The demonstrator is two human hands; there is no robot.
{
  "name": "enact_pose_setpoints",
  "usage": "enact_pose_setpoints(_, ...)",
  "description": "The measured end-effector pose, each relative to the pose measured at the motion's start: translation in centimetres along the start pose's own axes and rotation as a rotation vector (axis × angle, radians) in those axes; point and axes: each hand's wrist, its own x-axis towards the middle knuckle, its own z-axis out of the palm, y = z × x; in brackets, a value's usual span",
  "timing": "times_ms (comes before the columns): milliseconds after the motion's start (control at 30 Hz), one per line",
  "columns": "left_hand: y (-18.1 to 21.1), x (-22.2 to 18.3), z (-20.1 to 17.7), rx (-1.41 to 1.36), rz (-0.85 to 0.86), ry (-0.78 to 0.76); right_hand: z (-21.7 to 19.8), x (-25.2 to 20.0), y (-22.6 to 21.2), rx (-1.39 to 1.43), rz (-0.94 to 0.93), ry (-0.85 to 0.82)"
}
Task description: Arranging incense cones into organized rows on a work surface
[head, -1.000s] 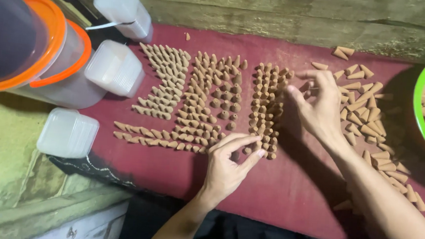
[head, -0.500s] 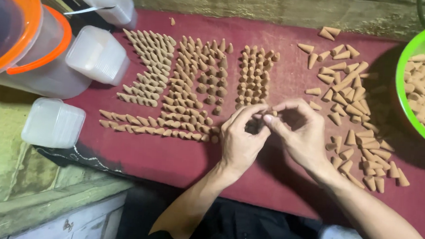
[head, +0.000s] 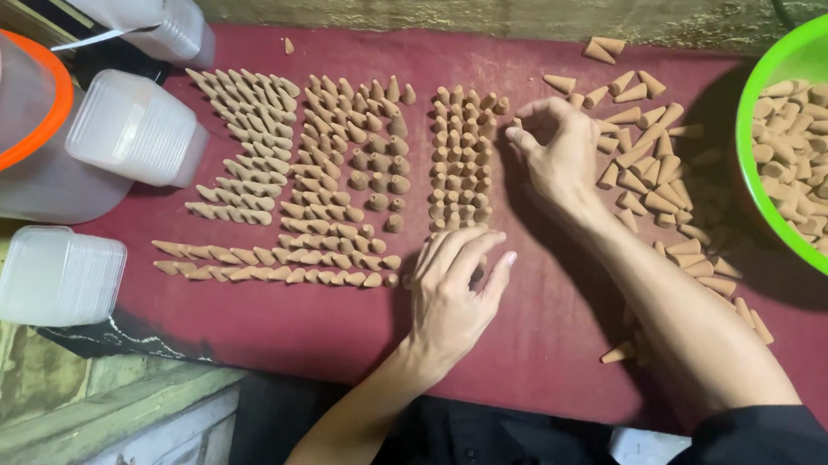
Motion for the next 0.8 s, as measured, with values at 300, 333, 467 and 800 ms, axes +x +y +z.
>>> enact_pose_setpoints(300, -0.3, -2.1, -1.8, 0.081, 0.090, -0.049, 1.9, 1.5, 1.8, 0.056, -0.074, 0.027)
enact_pose_setpoints(333, -0.2, -2.0, -2.0, 0.077, 0.089, -0.049, 1.9, 1.5, 1.9, 0.053, -0.072, 0.028)
enact_pose_setpoints(467, -0.7, -2.2, -2.3, 0.021, 0.098, -0.041, 2.0, 1.4, 1.8, 0.025, -0.029, 0.004)
enact_pose_setpoints(800, -0.8, -1.3, -2.2, -0.002, 0.123, -0.039, 0.3, 1.0, -0.1, -0.065, -0.111, 0.015)
